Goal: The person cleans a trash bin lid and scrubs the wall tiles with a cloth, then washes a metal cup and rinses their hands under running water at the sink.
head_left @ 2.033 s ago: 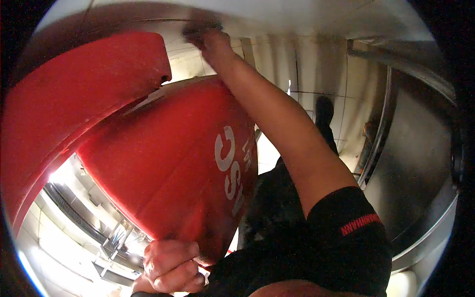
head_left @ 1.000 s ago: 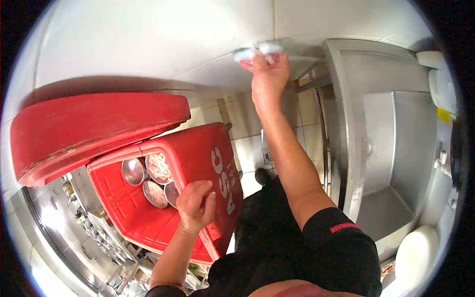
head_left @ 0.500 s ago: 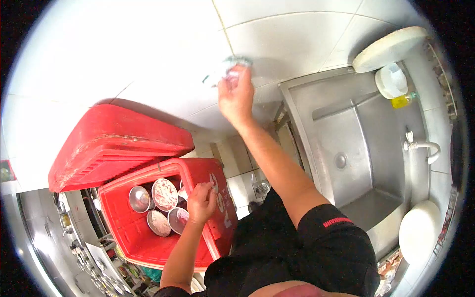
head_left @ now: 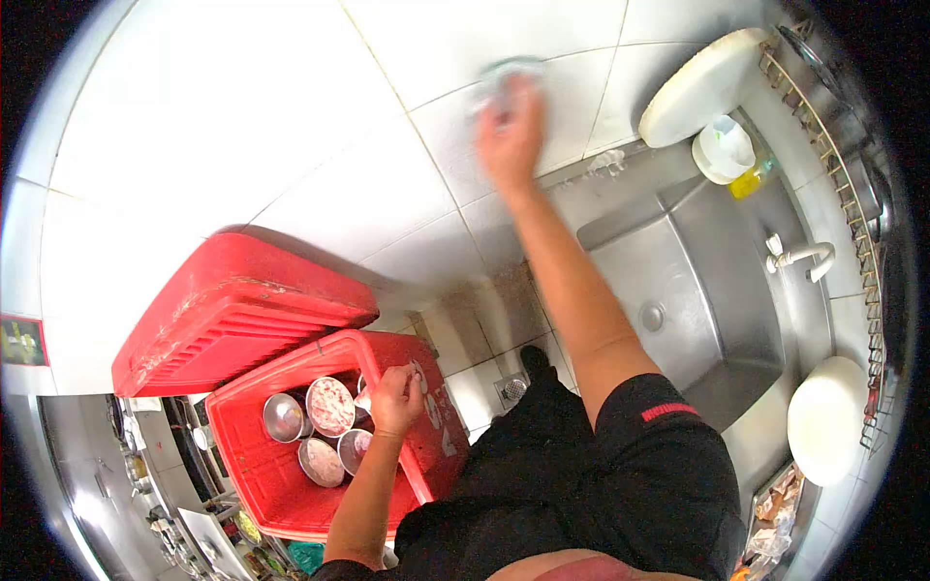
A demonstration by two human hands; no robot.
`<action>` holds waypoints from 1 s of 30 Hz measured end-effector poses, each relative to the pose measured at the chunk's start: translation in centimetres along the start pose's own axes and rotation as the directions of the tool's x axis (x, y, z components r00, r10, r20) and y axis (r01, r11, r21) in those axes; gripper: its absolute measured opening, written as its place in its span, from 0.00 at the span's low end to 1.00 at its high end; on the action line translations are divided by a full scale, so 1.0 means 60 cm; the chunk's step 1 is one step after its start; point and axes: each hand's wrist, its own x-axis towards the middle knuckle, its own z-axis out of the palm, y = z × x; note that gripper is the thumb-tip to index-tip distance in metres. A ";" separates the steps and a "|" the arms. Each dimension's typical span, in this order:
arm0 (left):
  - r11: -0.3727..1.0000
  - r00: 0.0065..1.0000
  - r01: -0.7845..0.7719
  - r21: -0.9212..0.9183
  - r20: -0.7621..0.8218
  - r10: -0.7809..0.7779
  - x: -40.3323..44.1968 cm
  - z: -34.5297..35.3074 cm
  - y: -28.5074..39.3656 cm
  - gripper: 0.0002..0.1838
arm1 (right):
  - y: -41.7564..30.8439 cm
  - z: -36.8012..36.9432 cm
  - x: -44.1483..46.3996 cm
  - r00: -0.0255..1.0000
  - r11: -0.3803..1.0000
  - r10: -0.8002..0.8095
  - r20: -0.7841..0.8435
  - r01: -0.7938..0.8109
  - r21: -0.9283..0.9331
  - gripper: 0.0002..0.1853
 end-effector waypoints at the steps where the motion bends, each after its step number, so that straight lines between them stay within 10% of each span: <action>1: 1.000 1.000 0.021 0.007 -0.004 -0.021 0.001 -0.002 0.002 0.07 | 0.045 -0.007 0.041 0.982 0.990 0.137 -0.134 -0.131 0.051 0.26; 5: 0.998 1.000 0.014 0.056 0.004 -0.014 0.000 -0.005 0.007 0.07 | 0.059 -0.027 0.121 0.902 0.942 0.329 -0.278 -0.336 0.026 0.22; 12: 0.998 0.998 -0.049 0.033 -0.042 0.050 -0.006 -0.002 -0.008 0.09 | -0.135 0.002 0.082 0.969 0.970 -0.188 0.159 0.159 0.182 0.19; 17: 1.000 0.997 -0.002 -0.002 -0.074 0.002 -0.012 -0.008 0.003 0.10 | -0.133 -0.065 0.309 0.936 0.969 0.166 -0.311 -0.096 0.229 0.21; 21: 0.999 0.996 -0.040 0.001 -0.084 0.039 -0.010 -0.017 0.009 0.10 | -0.247 0.025 0.237 0.951 0.932 -0.281 -0.132 0.303 0.198 0.19; 24: 0.999 0.995 -0.034 -0.022 -0.090 0.032 -0.014 -0.002 -0.014 0.10 | -0.309 0.021 0.133 0.765 0.847 -0.530 0.368 0.497 0.187 0.19; 30: 0.999 0.991 -0.030 -0.016 -0.133 0.027 -0.021 0.008 -0.033 0.08 | -0.334 -0.014 0.368 0.896 0.890 -0.425 -0.131 0.440 0.118 0.16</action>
